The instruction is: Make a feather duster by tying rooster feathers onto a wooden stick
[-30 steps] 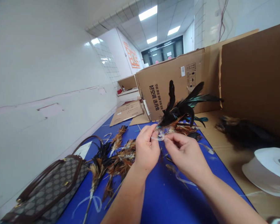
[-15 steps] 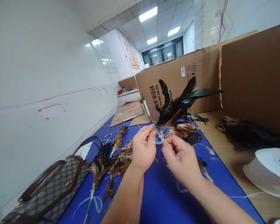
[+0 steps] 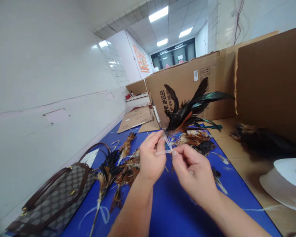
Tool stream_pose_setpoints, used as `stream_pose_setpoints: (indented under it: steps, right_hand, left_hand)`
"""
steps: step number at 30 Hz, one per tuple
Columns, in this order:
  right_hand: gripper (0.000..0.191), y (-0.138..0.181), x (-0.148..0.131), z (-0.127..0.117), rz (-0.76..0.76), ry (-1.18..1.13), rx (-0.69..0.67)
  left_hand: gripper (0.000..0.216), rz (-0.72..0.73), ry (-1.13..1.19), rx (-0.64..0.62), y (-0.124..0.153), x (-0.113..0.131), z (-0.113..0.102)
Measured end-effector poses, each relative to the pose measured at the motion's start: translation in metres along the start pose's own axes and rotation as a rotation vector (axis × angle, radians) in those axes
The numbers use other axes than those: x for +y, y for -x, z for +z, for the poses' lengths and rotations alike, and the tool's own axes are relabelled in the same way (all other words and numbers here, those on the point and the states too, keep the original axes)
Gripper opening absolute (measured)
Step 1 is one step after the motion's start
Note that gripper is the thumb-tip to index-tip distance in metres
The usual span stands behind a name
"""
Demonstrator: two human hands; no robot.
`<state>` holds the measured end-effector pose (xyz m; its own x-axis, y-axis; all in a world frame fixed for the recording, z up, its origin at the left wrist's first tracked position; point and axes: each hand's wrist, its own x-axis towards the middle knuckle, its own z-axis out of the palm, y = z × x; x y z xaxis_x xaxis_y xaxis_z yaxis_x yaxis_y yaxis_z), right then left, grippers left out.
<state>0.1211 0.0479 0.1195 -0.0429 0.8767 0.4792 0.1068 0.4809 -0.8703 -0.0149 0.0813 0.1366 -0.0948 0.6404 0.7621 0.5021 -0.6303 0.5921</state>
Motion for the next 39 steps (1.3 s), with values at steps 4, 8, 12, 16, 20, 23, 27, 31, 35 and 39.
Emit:
stream_pose_setpoints:
  steps: [4, 8, 12, 16, 20, 23, 27, 31, 35, 39]
  right_hand:
    - [0.021, 0.0, -0.003, -0.001, -0.017, 0.013, 0.03]
    - [0.019, -0.002, 0.001, 0.0, 0.0, 0.045, 0.122]
    - [0.018, -0.002, 0.005, 0.001, -0.032, 0.093, 0.205]
    - [0.019, -0.004, 0.012, 0.002, -0.103, 0.118, 0.228]
    - [0.02, -0.004, 0.019, 0.002, -0.111, 0.112, 0.212]
    - [0.021, -0.002, 0.016, 0.003, -0.113, 0.108, 0.213]
    - [0.02, 0.002, 0.008, 0.002, -0.146, 0.118, 0.205]
    - [0.02, 0.002, 0.006, 0.001, -0.179, 0.143, 0.202]
    - [0.02, 0.0, 0.012, 0.003, -0.222, 0.145, 0.176]
    - [0.024, -0.004, 0.024, 0.007, -0.176, 0.124, 0.143]
  left_hand:
    - [0.029, 0.123, -0.113, 0.031, 0.003, 0.001, 0.004]
    - [0.028, 0.142, -0.143, 0.063, 0.003, 0.001, 0.004]
    - [0.029, 0.167, -0.161, 0.056, 0.004, 0.0, 0.005]
    - [0.029, 0.152, -0.155, 0.025, 0.005, -0.001, 0.007]
    - [0.029, 0.124, -0.129, 0.003, 0.005, -0.002, 0.008]
    - [0.029, 0.115, -0.12, -0.003, 0.005, -0.002, 0.007]
    - [0.029, 0.094, -0.083, -0.057, 0.008, 0.002, 0.008]
    - [0.024, 0.042, -0.041, -0.169, 0.01, 0.006, 0.009]
    - [0.031, 0.01, -0.005, -0.101, 0.005, 0.001, 0.004]
    - [0.019, -0.252, 0.237, -0.09, -0.005, -0.01, 0.0]
